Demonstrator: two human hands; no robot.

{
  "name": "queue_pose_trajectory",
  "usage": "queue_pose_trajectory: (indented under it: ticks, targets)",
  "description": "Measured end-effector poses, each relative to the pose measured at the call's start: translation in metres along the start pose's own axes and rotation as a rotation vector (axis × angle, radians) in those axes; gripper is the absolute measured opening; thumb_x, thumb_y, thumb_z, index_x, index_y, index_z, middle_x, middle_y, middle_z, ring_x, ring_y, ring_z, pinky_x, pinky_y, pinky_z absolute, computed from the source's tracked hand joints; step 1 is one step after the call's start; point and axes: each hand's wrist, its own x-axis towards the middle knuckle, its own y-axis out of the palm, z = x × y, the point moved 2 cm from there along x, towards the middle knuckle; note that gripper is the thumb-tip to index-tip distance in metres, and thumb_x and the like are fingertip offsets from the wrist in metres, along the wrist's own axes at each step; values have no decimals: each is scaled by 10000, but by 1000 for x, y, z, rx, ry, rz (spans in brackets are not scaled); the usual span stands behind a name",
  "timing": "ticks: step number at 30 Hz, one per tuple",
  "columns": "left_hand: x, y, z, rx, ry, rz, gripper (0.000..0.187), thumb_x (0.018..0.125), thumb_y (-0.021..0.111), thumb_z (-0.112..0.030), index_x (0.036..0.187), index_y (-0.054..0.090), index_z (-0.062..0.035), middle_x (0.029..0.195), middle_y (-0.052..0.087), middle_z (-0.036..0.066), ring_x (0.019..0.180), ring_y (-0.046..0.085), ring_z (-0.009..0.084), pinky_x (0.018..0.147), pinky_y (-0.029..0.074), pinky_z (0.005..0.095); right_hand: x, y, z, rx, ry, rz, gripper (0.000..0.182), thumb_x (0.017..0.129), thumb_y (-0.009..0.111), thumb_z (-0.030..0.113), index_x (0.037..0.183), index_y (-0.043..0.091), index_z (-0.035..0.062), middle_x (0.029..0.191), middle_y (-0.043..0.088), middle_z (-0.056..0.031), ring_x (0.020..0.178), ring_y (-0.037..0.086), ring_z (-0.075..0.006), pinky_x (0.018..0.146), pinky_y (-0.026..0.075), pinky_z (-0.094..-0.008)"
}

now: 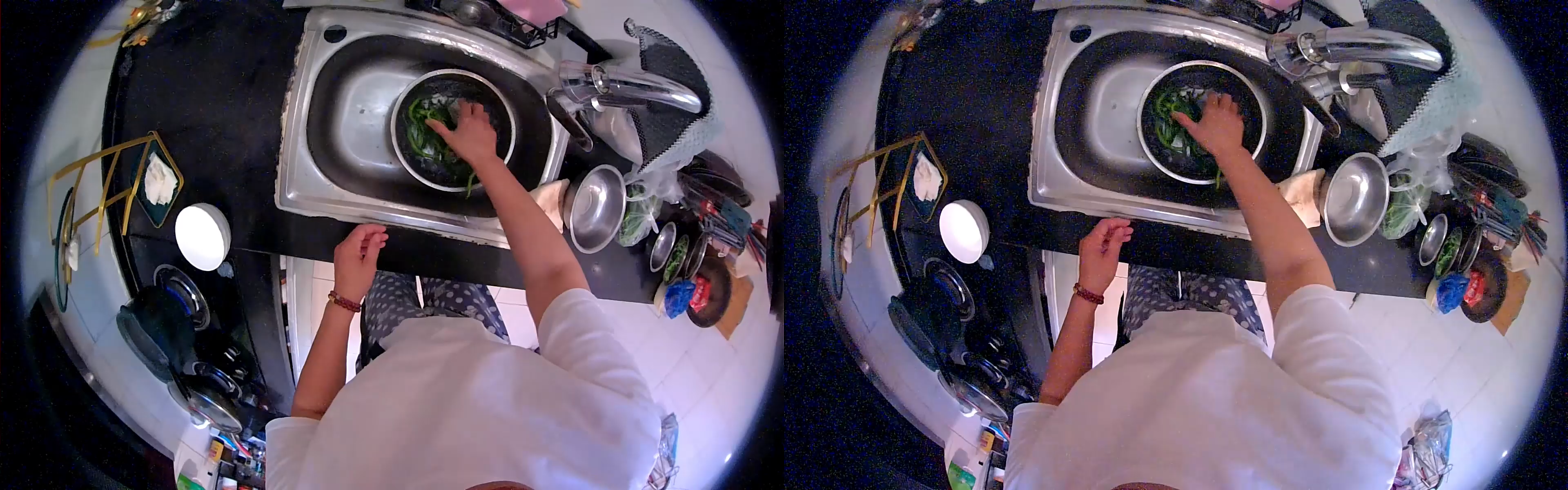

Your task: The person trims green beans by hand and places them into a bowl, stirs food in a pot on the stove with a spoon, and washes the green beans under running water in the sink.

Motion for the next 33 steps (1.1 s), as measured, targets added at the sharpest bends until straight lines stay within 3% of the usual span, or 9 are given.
queue_pose_trajectory:
  ticks: [2,5,10,14,17,23,27,30,33]
  targets:
    - [4,3,3,-9,5,7,128,920,547,-73,1008,616,-9,896,694,115,815,685,172,733,538,271,0,29,9,10,-124,-169,737,807,633,447,1361,360,43,1166,543,-230,1016,590,-395,758,536,-448]
    - [7,5,2,31,-8,41,143,933,526,-61,1036,610,-8,934,688,116,841,674,165,759,538,272,10,71,13,7,-204,270,655,813,623,313,1350,368,37,1131,552,-236,978,613,-395,742,541,-450]
    - [7,5,-12,86,-4,73,145,932,529,-60,1045,603,-8,936,688,123,849,674,166,769,537,274,20,41,14,80,-197,146,293,853,567,257,1034,498,37,999,621,-223,806,657,-366,669,537,-482]
    - [7,8,-2,49,37,50,129,924,546,-84,1012,606,-11,894,693,119,811,683,180,735,534,278,36,-4,4,148,11,366,526,899,494,500,1118,564,27,1160,581,-260,945,629,-384,824,507,-478]
    - [7,9,-9,60,31,53,127,922,549,-86,1008,604,-10,889,694,115,808,683,180,736,534,279,34,-10,-23,381,-178,224,693,841,571,562,1249,508,5,1202,550,-245,1045,586,-366,893,473,-422]
    - [7,12,-7,65,26,89,136,924,544,-77,1025,598,-3,916,691,119,847,675,169,766,536,280,-46,-5,-37,-199,-133,477,997,692,709,595,1302,351,-109,1185,530,-272,1064,568,-374,936,460,-433]
    - [7,15,-6,69,48,61,125,919,550,-90,1007,603,-17,894,692,113,812,681,180,733,533,284,-44,79,-47,147,-35,422,551,731,683,156,1127,409,-112,1017,591,-294,957,620,-388,798,521,-459]
    - [7,13,-13,90,52,49,122,918,549,-93,1001,607,-25,883,693,110,798,685,185,720,533,284,-22,63,-34,150,76,614,428,785,661,118,1093,447,-87,897,631,-261,843,664,-334,709,545,-425]
    - [12,15,-7,28,14,90,145,937,536,-96,1029,599,-4,913,684,105,843,667,160,765,533,275,-31,17,-26,1066,567,797,291,849,630,115,1050,502,-52,868,659,-205,780,680,-268,620,549,-369]
